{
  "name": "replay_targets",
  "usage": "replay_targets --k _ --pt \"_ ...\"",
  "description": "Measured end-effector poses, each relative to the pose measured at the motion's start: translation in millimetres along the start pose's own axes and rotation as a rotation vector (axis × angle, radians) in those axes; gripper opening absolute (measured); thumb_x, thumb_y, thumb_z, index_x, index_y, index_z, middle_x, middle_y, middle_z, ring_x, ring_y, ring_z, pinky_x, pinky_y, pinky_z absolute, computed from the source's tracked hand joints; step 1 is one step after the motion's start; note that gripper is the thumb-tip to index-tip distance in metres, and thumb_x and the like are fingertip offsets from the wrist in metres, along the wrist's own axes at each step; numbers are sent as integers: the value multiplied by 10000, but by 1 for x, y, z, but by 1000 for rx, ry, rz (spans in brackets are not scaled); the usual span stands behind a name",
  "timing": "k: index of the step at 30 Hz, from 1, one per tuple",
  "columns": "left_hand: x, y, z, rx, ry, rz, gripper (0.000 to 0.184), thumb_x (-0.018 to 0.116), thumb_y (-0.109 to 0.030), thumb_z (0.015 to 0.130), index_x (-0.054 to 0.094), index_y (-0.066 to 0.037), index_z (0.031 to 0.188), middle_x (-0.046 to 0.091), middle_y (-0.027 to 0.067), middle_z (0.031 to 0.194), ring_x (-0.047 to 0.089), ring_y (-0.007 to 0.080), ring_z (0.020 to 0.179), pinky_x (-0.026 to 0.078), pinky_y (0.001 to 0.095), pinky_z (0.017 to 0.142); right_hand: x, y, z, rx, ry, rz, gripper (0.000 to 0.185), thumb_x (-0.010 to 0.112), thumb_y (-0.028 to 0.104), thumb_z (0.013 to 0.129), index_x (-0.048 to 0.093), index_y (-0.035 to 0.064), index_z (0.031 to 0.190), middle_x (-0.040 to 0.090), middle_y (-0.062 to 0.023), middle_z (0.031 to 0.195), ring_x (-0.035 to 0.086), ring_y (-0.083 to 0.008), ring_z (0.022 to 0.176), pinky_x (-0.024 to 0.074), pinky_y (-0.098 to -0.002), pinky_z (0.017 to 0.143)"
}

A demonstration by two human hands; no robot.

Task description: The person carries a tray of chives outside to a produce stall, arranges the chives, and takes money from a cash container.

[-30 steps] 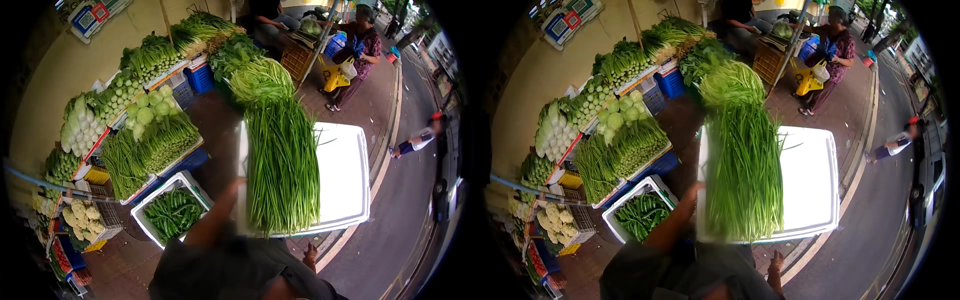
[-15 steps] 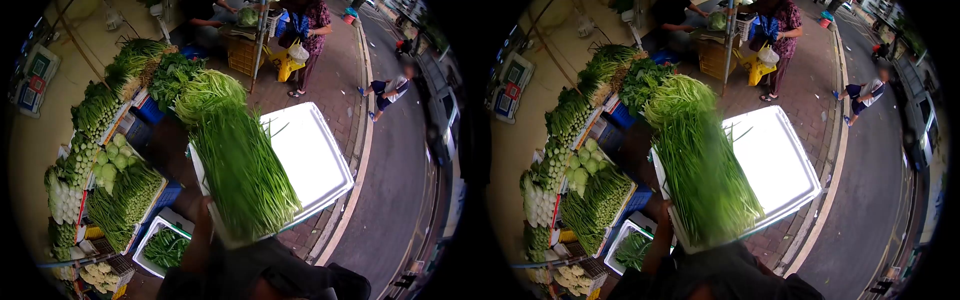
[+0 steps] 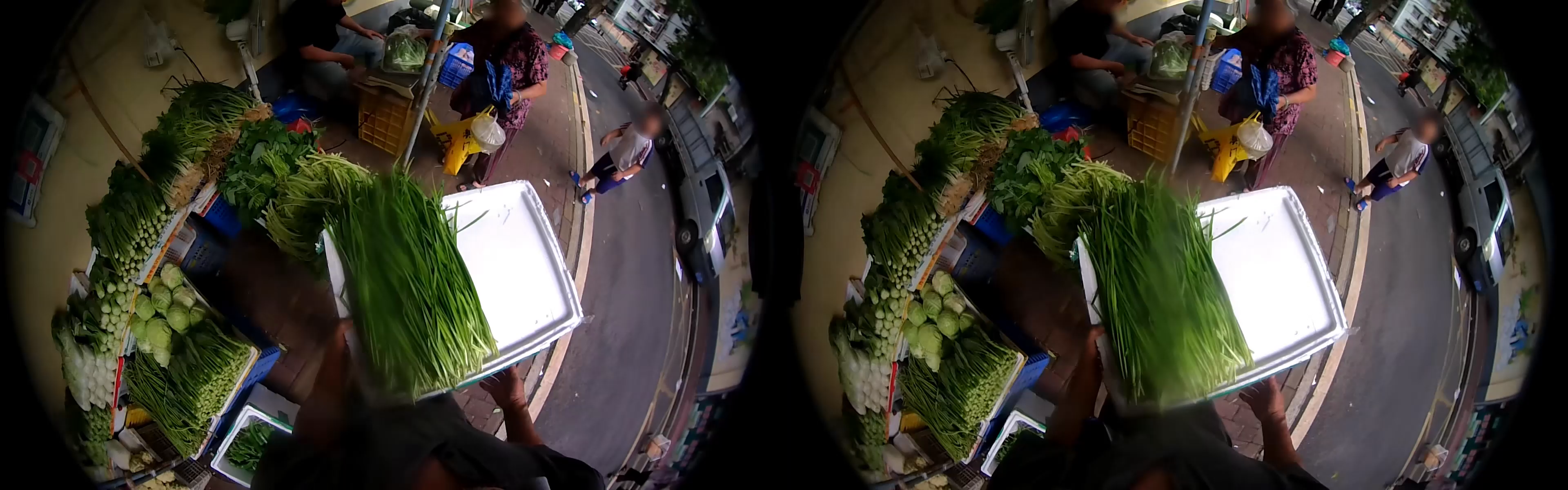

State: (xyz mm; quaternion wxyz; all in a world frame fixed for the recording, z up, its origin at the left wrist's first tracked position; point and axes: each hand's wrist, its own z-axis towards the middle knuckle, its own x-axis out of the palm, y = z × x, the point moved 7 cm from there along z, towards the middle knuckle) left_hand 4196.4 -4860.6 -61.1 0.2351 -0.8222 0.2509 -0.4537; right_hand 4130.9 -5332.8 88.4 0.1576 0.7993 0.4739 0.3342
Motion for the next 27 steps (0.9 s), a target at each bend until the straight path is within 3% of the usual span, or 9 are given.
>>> replay_targets --k 2,4,6,7,8,13,17,18,27 --pt "67 -67 -32 62 -134 115 322 572 -322 894 650 -21 978 661 90 918 631 211 831 505 363 767 88 56 3 -188 160 174 739 500 635 898 435 104 1408 493 -124 1391 472 -331 1246 400 -505 1014" --pt "22 -24 27 -169 166 -27 346 555 -284 873 659 32 971 687 143 901 678 258 773 559 356 704 124 75 11 -289 257 345 777 477 658 897 386 122 1453 441 -121 1447 406 -339 1322 338 -523 1080" --pt "117 -113 -19 -49 97 119 350 587 -332 884 666 1 958 672 113 885 651 247 761 528 390 695 139 89 28 -296 307 486 826 463 673 894 320 127 1497 388 -115 1496 364 -348 1355 284 -531 1123" --pt "124 -117 -15 -55 254 94 342 585 -315 880 670 10 942 675 123 875 655 250 731 536 390 662 151 98 33 -302 313 493 828 467 674 892 323 125 1495 394 -117 1491 367 -349 1352 286 -532 1122" --pt "87 -92 7 -8 62 80 440 552 -316 857 654 53 1075 695 167 966 686 274 793 571 359 718 164 105 34 -307 315 503 830 470 675 890 326 123 1493 400 -118 1487 371 -350 1349 287 -532 1120" --pt "96 -106 0 32 -64 77 440 559 -318 853 655 53 1070 695 166 963 686 274 794 571 362 720 156 115 76 -298 278 446 879 582 663 837 349 102 1472 433 -115 1456 388 -365 1330 321 -535 1097" --pt "113 -126 -9 66 -100 83 440 564 -320 849 656 52 1066 694 165 961 685 274 794 571 364 721 126 90 124 -202 184 373 672 642 447 886 425 43 1377 526 -157 1322 480 -356 1238 386 -514 1056" --pt "119 -130 -11 70 -105 83 440 566 -320 848 656 52 1065 694 165 960 685 274 795 571 365 721 127 93 123 -186 152 436 534 638 304 892 466 14 1305 567 -164 1228 531 -350 1164 424 -502 1022" --pt "164 -150 -36 126 -170 74 440 578 -324 840 659 51 1055 693 163 956 685 274 796 572 371 724 104 90 126 -145 87 307 473 616 180 818 488 2 1237 573 -130 1152 557 -314 1078 444 -473 996"
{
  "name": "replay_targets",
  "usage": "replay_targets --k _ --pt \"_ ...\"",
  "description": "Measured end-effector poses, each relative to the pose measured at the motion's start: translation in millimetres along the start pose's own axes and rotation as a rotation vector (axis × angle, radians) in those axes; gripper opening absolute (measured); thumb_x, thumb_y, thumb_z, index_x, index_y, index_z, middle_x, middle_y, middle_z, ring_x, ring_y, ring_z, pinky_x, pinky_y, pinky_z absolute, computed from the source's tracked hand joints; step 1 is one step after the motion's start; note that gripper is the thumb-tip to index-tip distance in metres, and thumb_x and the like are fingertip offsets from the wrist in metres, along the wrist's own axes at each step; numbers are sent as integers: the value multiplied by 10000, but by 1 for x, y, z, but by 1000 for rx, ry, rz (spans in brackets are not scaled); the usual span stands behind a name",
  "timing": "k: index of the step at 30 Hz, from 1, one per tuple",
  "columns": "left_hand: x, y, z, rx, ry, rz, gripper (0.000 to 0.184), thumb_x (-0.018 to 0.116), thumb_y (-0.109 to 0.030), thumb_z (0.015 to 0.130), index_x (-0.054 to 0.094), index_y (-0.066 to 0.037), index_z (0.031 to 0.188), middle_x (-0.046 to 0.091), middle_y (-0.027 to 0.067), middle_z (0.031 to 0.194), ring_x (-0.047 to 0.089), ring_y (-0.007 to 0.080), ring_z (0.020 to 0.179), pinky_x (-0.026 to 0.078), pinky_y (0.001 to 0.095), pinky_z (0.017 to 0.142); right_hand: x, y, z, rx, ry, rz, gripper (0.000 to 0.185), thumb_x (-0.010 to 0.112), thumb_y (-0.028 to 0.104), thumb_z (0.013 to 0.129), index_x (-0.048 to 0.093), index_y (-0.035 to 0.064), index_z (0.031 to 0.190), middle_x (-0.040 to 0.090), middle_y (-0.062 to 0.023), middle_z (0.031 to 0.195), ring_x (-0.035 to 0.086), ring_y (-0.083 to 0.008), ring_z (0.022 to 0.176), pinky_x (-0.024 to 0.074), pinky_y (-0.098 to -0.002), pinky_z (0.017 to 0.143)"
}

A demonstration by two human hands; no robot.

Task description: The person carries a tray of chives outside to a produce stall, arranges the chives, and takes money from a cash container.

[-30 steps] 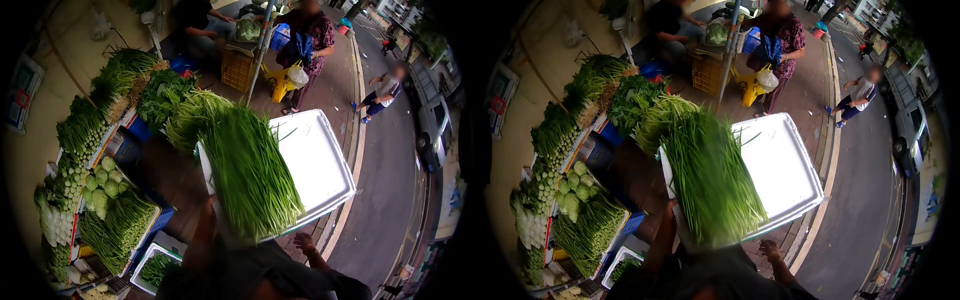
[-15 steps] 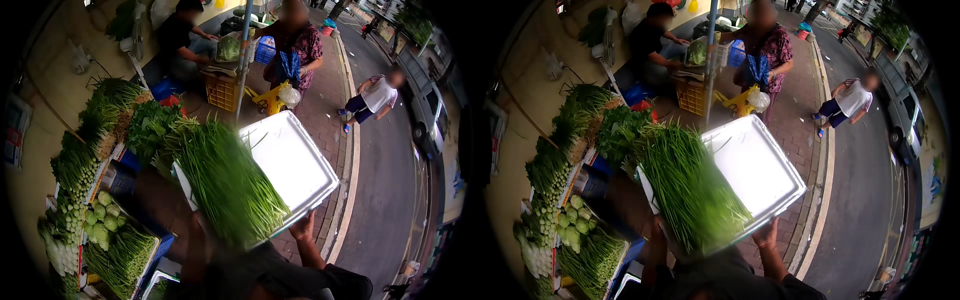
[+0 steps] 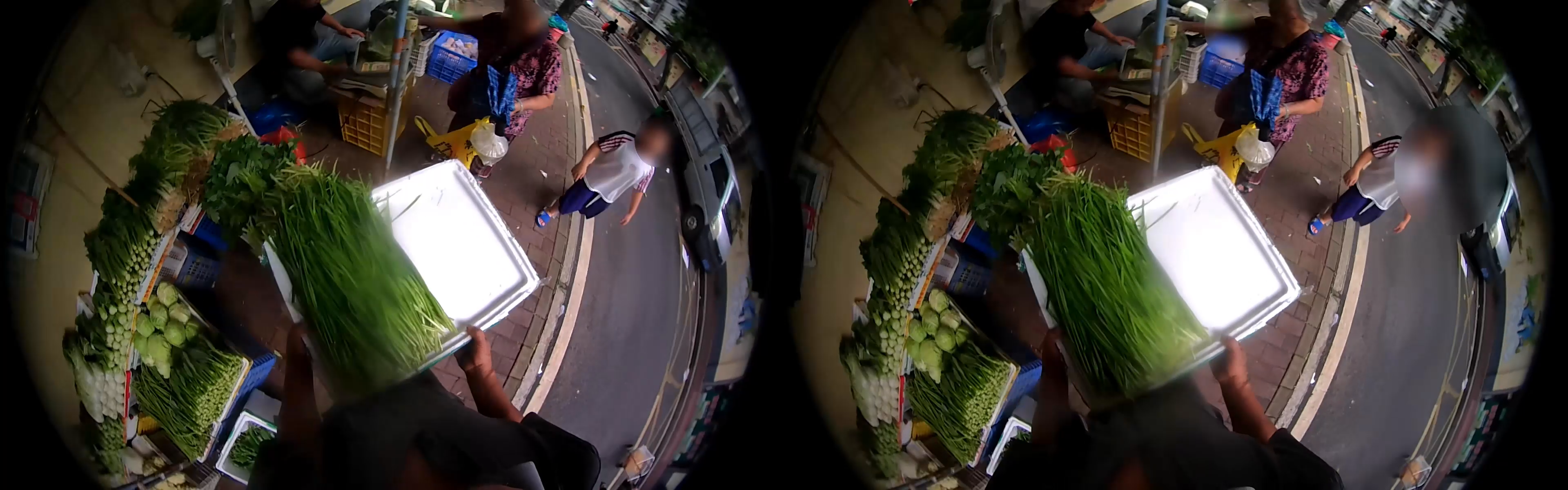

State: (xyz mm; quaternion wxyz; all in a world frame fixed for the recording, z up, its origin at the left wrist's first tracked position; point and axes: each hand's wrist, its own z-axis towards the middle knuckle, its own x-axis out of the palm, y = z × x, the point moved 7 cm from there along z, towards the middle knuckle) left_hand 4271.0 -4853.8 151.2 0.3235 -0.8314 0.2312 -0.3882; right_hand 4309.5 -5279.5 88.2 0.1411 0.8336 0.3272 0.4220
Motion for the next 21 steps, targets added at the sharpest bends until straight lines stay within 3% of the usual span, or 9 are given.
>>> replay_targets --k 3,4,9,10,11,13,16,19,21 --pt "-29 15 18 -111 -104 181 376 638 -297 788 663 -7 1026 672 136 958 661 250 892 545 421 761 11 10 -3 54 33 10 471 634 192 805 514 20 1227 576 -108 1179 551 -299 1104 430 -454 1011" --pt "-51 41 43 -116 -24 187 346 649 -333 795 673 -19 937 652 72 825 629 209 717 504 334 659 16 17 -5 56 20 9 481 640 197 800 519 23 1231 577 -102 1196 549 -296 1114 424 -448 1017" --pt "-55 119 94 -136 37 299 463 593 -400 883 632 -49 1182 625 127 1132 564 259 1050 423 424 932 34 52 -7 0 -45 -85 549 656 187 751 517 46 1264 579 -100 1227 547 -302 1139 430 -478 1022" --pt "-52 140 104 -189 93 363 558 556 -463 899 585 -67 1292 569 154 1305 481 281 1240 339 458 1061 31 62 -6 -16 -69 -97 567 659 190 739 514 43 1267 579 -102 1226 547 -304 1137 428 -482 1022" --pt "-13 82 66 -157 66 392 563 566 -481 888 593 -76 1279 584 144 1276 497 274 1209 339 458 1047 15 69 3 -44 -11 -107 596 666 208 723 508 46 1275 579 -101 1226 547 -306 1133 432 -484 1015" --pt "0 102 78 -102 185 304 576 641 -440 849 594 -29 1250 615 125 1209 535 253 1146 370 433 1010 10 83 -7 -79 -83 -161 596 663 229 725 509 56 1274 584 -106 1218 549 -306 1129 438 -481 1006" --pt "36 69 61 -124 190 297 586 690 -386 836 579 29 1235 652 131 1134 581 245 1089 420 416 974 17 89 -25 -88 -61 -114 475 597 204 800 498 57 1240 550 -115 1192 519 -288 1126 408 -479 1024" --pt "46 66 54 -170 195 301 583 684 -396 845 580 17 1244 662 139 1145 591 259 1108 421 420 995 3 85 -36 -115 -114 -108 468 603 205 798 504 58 1232 551 -115 1183 522 -285 1109 411 -472 1017" --pt "34 94 75 -130 325 282 581 677 -395 849 577 11 1252 658 142 1158 591 264 1111 416 425 1004 0 80 -41 -156 -149 -88 452 604 207 800 514 59 1217 555 -112 1172 527 -281 1093 414 -466 1009"
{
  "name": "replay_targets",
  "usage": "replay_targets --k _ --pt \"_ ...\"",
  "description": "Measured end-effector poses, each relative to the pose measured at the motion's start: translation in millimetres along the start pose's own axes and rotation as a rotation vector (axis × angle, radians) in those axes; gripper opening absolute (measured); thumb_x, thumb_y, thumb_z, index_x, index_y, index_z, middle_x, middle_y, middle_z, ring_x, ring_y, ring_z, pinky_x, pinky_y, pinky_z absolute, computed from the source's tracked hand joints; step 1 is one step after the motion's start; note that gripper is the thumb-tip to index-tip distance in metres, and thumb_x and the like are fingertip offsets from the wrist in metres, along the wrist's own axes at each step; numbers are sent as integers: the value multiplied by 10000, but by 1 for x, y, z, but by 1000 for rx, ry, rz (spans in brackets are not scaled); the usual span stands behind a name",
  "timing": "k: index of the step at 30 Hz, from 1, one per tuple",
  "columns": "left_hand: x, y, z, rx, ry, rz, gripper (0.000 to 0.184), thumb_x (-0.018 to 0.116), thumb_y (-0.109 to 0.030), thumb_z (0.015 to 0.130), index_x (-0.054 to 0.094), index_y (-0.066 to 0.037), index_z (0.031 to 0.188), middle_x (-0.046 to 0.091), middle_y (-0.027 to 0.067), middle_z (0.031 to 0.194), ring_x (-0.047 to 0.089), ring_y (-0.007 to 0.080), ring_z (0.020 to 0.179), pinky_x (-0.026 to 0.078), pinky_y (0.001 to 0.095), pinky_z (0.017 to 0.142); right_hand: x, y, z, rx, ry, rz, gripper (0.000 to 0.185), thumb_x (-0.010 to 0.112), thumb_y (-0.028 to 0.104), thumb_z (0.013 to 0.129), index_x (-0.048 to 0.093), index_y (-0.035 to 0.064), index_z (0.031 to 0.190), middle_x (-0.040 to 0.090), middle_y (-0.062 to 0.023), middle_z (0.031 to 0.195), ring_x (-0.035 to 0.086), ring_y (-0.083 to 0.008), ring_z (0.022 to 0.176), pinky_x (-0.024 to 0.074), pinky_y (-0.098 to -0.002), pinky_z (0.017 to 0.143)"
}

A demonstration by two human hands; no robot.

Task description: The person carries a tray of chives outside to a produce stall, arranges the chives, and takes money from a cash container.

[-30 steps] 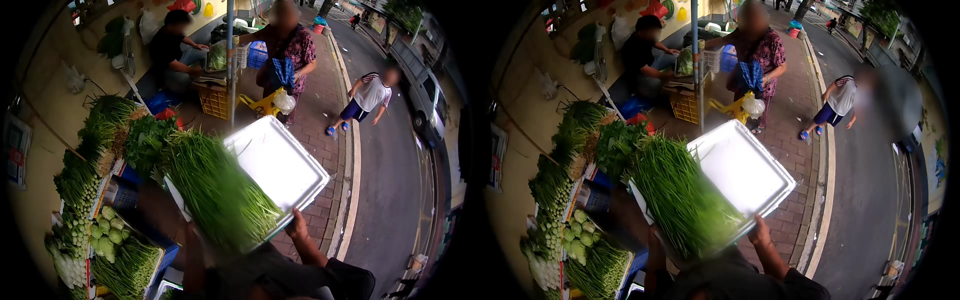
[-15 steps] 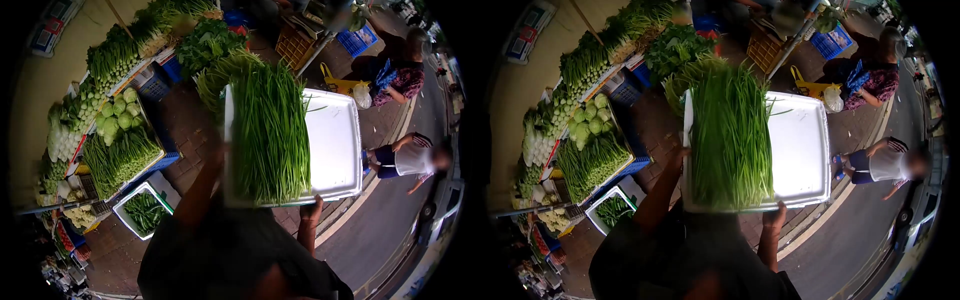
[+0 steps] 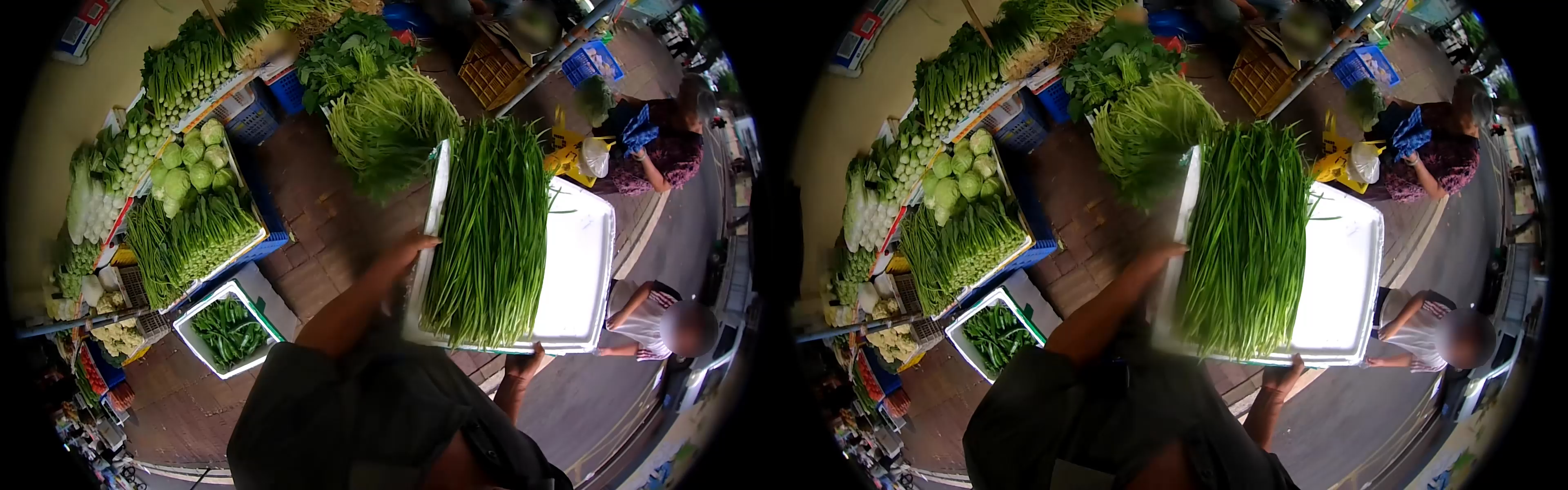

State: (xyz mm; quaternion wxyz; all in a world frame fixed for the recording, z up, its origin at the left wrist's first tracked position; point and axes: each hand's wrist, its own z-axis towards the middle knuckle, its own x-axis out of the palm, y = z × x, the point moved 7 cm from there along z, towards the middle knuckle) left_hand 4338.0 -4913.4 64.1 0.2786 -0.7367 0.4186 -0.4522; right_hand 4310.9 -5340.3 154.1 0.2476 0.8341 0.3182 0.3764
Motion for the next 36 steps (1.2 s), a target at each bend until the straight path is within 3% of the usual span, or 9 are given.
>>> replay_targets --k 4,9,12,13,18,23,27,31,36 --pt "18 -12 -13 -161 -37 -41 481 673 -347 848 618 -16 1193 671 118 1101 616 243 1035 439 403 970 -26 -9 -1 -2 -22 43 413 613 209 794 542 49 1169 571 -107 1133 543 -275 1057 426 -461 981" --pt "15 -5 -8 -45 -8 -178 345 689 -277 831 658 -48 1087 675 77 997 629 190 929 462 357 898 -27 -26 -4 85 68 56 412 628 229 793 559 34 1149 580 -125 1132 542 -288 1069 424 -469 961" --pt "26 -17 -23 -222 102 -410 393 725 -256 804 628 -64 1133 670 73 983 638 185 884 518 373 782 -35 -25 9 82 96 3 394 564 221 839 544 15 1174 569 -140 1174 518 -292 1114 392 -467 999" --pt "16 -13 -11 7 72 -364 365 708 -256 830 626 -60 1127 668 71 973 646 184 861 536 393 728 -38 -25 17 68 114 -16 400 554 218 844 537 8 1184 565 -142 1185 514 -291 1122 384 -464 1008" --pt "-4 -31 -41 2 50 -576 474 710 -335 861 600 16 1161 677 105 970 667 206 781 558 370 680 -9 -34 28 120 179 -54 563 608 229 787 467 -20 1272 516 -171 1259 485 -312 1162 362 -478 1040" --pt "-50 -53 -64 143 18 -266 757 730 -417 841 448 46 1370 576 175 1236 596 218 1057 490 393 857 50 -58 27 220 195 -117 579 641 255 746 494 -15 1237 522 -168 1208 504 -319 1103 385 -492 1009" --pt "-101 -20 -71 -64 -269 -212 813 766 -443 787 466 41 1368 547 197 1283 523 300 1174 413 415 957 84 -79 36 214 357 -230 548 697 301 708 544 51 1170 545 -141 1123 543 -306 1042 452 -485 928" --pt "-136 -3 -102 -141 -615 -112 498 631 -349 912 586 8 1256 650 143 1109 614 230 1013 507 370 872 109 -101 61 291 419 -139 474 714 201 704 595 49 1138 612 -85 1105 575 -283 1035 473 -446 953" --pt "-191 68 -105 300 -476 -403 456 566 -292 942 567 47 1247 654 165 1126 659 262 963 551 381 838 137 -125 83 379 489 -180 505 722 186 710 564 59 1173 616 -88 1116 579 -290 1054 481 -449 952"
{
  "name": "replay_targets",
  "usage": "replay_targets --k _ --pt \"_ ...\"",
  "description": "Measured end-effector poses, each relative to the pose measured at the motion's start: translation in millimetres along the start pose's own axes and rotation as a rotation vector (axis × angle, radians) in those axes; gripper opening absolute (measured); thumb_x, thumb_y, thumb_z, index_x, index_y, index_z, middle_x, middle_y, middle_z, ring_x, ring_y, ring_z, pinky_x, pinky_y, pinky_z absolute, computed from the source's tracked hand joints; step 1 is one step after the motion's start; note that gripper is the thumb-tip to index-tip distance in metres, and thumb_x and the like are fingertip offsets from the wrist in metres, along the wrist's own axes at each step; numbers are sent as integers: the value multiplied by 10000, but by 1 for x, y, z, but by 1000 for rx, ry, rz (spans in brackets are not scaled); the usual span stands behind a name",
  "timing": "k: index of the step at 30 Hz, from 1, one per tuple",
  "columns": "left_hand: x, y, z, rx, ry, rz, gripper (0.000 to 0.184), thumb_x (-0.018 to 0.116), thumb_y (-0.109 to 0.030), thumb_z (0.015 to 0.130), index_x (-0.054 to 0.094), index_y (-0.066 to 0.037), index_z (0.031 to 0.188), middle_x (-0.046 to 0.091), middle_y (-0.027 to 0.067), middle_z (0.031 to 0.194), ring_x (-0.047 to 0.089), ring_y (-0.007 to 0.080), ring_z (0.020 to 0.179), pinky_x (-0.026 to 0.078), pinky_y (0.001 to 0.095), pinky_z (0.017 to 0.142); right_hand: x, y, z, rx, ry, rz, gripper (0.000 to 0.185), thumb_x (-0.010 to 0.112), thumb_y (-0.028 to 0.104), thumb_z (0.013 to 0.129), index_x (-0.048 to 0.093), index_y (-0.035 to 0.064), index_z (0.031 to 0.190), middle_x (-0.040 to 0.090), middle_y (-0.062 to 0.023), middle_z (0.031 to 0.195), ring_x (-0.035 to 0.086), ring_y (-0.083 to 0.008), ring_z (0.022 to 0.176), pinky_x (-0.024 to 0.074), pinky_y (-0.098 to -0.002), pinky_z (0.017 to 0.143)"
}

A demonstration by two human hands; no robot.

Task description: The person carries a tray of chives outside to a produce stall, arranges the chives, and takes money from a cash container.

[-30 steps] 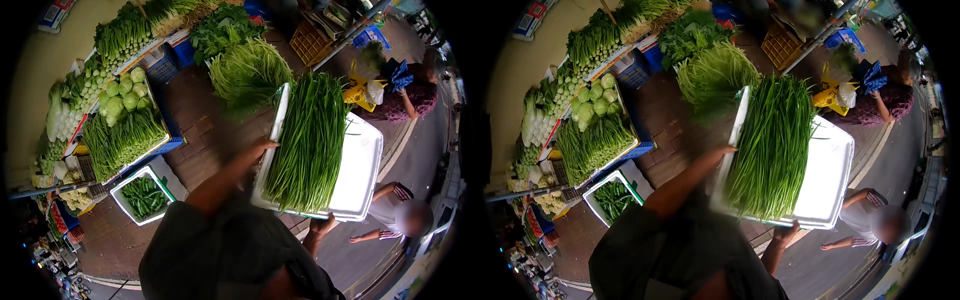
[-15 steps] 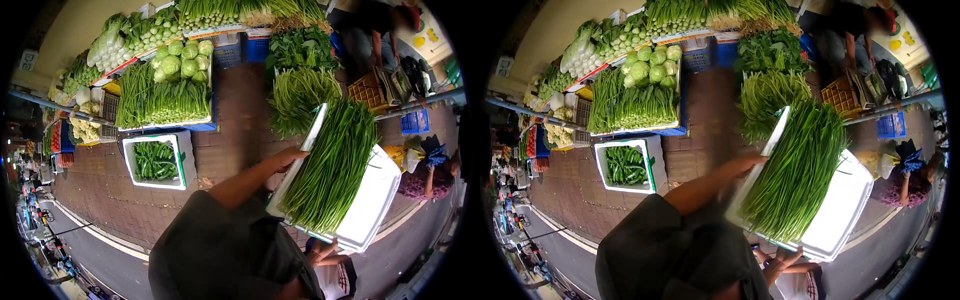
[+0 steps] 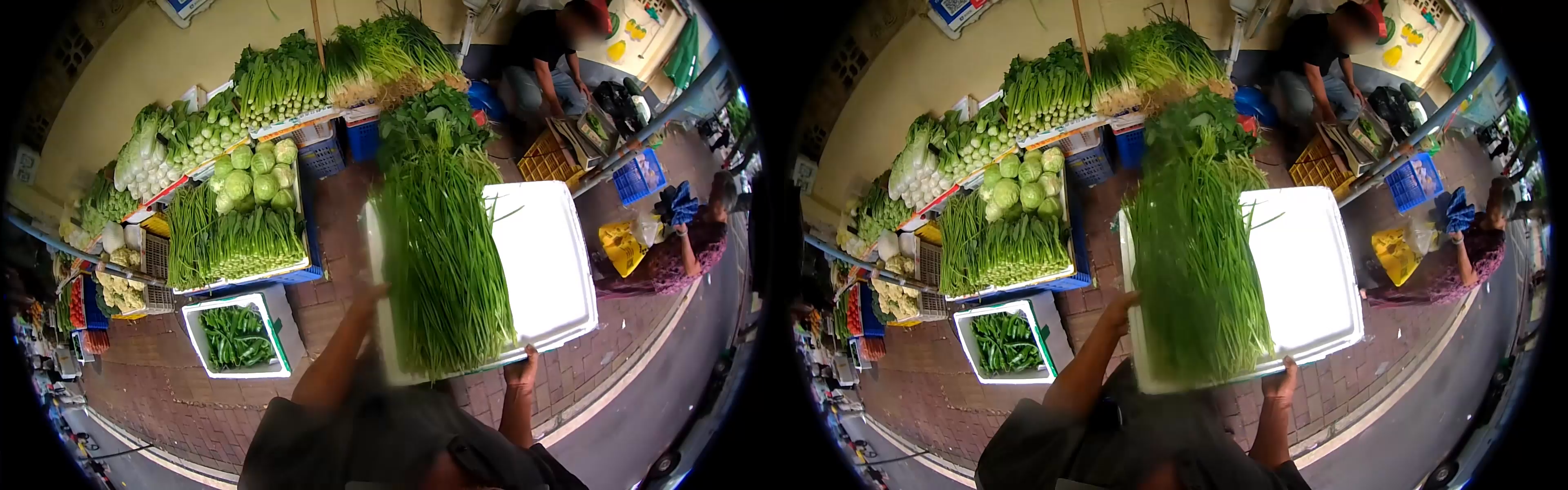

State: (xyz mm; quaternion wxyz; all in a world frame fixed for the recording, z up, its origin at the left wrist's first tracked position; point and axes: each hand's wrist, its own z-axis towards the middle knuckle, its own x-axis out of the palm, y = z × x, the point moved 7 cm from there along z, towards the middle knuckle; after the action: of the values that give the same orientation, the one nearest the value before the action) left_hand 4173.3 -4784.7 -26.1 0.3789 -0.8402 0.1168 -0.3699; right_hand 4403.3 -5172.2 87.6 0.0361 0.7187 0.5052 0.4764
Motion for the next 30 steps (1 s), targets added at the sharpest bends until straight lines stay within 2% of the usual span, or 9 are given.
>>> replay_targets --k 6,7,9,15,18,19,20,26,30 --pt "-18 10 -30 54 -15 105 431 562 -271 943 573 45 1237 645 175 1137 658 259 984 556 387 838 3 -2 24 41 103 -43 549 702 206 731 511 68 1227 579 -91 1194 558 -292 1101 454 -462 985" --pt "-44 39 -18 -30 -101 -23 426 563 -267 942 577 43 1234 644 174 1136 658 254 983 556 380 834 -2 -2 25 48 84 -38 578 688 199 742 487 52 1264 566 -101 1214 546 -297 1120 446 -464 994" --pt "20 -8 -48 121 -2 300 434 587 -296 933 597 23 1228 646 149 1151 634 254 1020 514 384 896 -6 0 30 83 58 -47 634 660 184 764 440 21 1336 540 -121 1256 524 -308 1158 429 -467 1012" --pt "49 -38 -97 -127 -414 141 371 613 -295 913 661 -38 1177 646 116 1176 584 255 1066 416 361 976 8 7 33 115 190 -157 609 659 224 757 461 55 1307 534 -117 1244 523 -307 1137 435 -469 1000" --pt "41 -21 -90 73 -309 119 376 625 -235 906 630 -44 1230 614 131 1222 570 253 1118 403 389 1015 -5 11 44 90 179 -161 600 651 222 762 461 55 1306 533 -123 1246 514 -309 1145 426 -469 1007" --pt "45 -25 -94 104 -289 97 372 631 -239 904 630 -42 1219 620 124 1190 580 245 1087 423 383 984 -3 11 46 81 178 -164 598 648 221 764 460 53 1306 533 -126 1246 511 -309 1148 423 -469 1009" --pt "49 -28 -98 122 -275 63 369 636 -244 902 630 -39 1209 625 116 1159 590 236 1057 442 376 954 -5 12 48 85 141 -169 530 651 256 768 512 80 1248 585 -107 1165 572 -298 1052 490 -448 903" --pt "70 -54 -116 237 -262 -70 356 670 -271 889 631 -26 1145 656 69 972 650 186 873 560 337 772 11 11 48 135 232 -144 655 648 217 741 440 45 1338 527 -132 1276 518 -324 1140 424 -489 998" --pt "77 -62 -123 234 -272 14 373 679 -275 885 629 -29 1161 657 83 1029 633 183 932 526 333 828 15 12 43 112 210 -165 610 670 230 724 487 49 1277 567 -122 1203 550 -307 1093 454 -465 943"
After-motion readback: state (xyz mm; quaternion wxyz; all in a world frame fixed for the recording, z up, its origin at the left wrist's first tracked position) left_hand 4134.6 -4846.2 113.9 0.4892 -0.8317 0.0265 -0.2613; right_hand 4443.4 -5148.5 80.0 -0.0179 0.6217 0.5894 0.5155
